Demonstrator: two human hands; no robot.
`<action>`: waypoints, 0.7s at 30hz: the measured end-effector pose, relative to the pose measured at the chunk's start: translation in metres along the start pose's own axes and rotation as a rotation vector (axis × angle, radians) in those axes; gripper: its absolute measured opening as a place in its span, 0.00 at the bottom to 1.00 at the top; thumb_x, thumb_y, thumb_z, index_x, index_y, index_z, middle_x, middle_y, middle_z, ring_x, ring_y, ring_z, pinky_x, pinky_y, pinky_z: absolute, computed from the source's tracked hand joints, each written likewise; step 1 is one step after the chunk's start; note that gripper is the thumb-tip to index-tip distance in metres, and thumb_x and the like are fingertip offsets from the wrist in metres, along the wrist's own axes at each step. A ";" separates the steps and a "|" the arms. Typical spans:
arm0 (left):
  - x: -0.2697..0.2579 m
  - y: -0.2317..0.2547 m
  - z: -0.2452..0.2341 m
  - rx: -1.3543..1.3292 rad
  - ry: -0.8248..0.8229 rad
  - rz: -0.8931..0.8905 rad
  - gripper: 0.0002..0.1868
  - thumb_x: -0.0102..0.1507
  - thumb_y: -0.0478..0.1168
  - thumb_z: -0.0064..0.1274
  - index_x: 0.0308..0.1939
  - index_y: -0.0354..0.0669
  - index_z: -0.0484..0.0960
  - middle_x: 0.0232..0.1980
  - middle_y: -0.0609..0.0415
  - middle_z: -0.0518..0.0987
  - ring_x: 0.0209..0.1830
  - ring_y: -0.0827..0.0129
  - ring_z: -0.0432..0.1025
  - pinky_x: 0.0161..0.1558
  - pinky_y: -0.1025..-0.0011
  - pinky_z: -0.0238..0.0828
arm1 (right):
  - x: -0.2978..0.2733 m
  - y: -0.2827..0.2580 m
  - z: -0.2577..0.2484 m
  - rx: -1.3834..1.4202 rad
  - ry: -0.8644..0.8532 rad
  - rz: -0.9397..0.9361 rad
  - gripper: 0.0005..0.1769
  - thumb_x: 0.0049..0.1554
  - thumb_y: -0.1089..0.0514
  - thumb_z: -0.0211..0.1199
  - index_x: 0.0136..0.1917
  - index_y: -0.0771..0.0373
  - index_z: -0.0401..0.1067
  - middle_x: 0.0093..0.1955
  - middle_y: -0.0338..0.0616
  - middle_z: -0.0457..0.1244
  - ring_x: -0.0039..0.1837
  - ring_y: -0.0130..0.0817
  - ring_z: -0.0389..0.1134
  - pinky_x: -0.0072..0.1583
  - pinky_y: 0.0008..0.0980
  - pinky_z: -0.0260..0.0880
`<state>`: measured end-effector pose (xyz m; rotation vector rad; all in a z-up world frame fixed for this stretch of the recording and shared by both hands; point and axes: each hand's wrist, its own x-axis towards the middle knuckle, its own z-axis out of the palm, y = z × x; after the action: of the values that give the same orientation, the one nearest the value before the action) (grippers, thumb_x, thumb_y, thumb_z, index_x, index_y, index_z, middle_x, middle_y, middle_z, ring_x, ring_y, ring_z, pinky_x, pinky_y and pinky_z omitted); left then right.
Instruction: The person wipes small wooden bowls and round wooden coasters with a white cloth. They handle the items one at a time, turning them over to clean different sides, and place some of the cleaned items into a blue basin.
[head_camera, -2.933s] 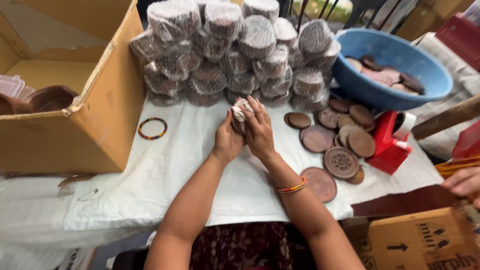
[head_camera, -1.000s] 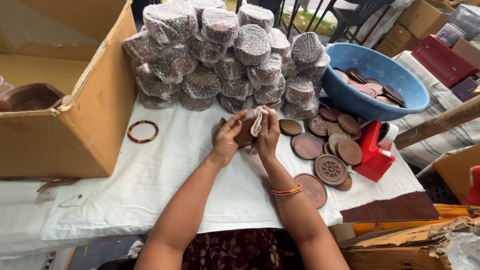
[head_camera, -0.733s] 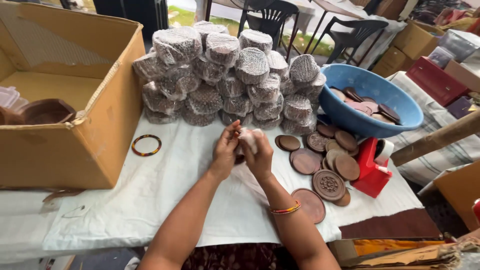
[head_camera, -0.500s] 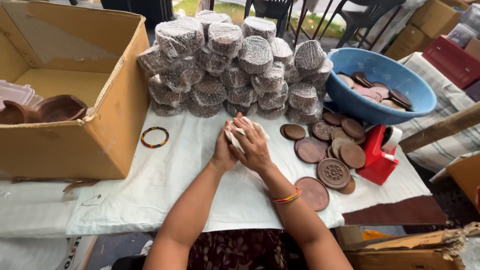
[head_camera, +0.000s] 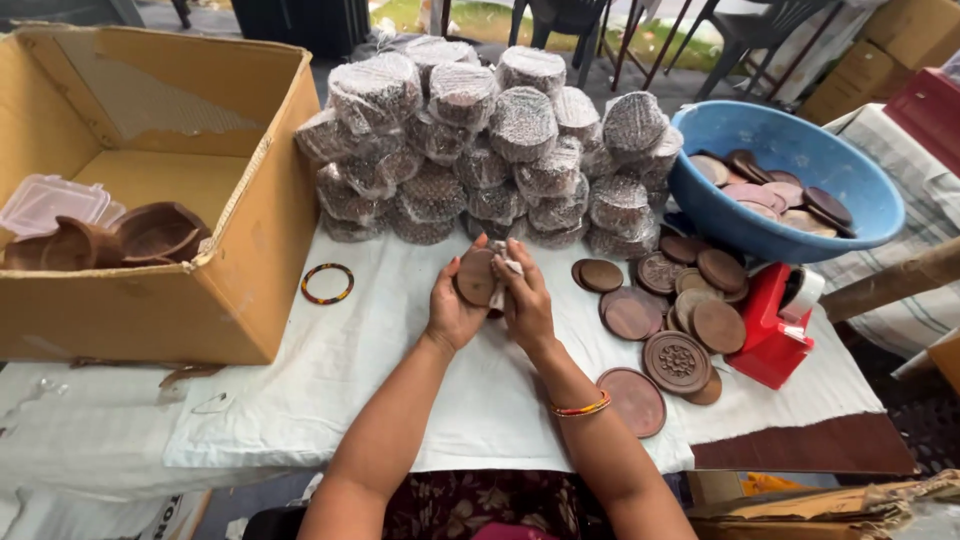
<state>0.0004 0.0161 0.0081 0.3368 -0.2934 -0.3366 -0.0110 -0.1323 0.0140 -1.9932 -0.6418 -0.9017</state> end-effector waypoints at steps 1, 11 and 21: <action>-0.002 -0.001 -0.003 -0.002 -0.002 0.022 0.31 0.72 0.55 0.36 0.78 0.51 0.63 0.72 0.54 0.72 0.72 0.63 0.65 0.72 0.62 0.61 | -0.003 -0.009 -0.002 -0.092 -0.035 -0.109 0.24 0.63 0.69 0.54 0.71 0.61 0.71 0.81 0.55 0.54 0.80 0.56 0.58 0.77 0.45 0.61; 0.011 -0.035 -0.078 -0.265 -0.314 -0.097 0.27 0.76 0.49 0.25 0.73 0.35 0.61 0.59 0.45 0.69 0.55 0.58 0.64 0.61 0.58 0.64 | 0.008 -0.022 0.002 -0.367 -0.146 -0.211 0.32 0.66 0.46 0.51 0.78 0.62 0.61 0.83 0.54 0.49 0.84 0.52 0.46 0.81 0.58 0.38; 0.022 -0.007 0.022 0.239 -0.010 -0.001 0.37 0.71 0.64 0.35 0.79 0.52 0.58 0.74 0.54 0.68 0.75 0.65 0.63 0.74 0.62 0.62 | 0.005 0.000 0.001 -0.148 0.126 -0.101 0.23 0.72 0.58 0.49 0.78 0.61 0.58 0.80 0.60 0.52 0.80 0.58 0.56 0.77 0.54 0.57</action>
<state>0.0110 -0.0045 0.0304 0.5704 -0.3442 -0.3050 -0.0077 -0.1307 0.0177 -2.0288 -0.6248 -1.1554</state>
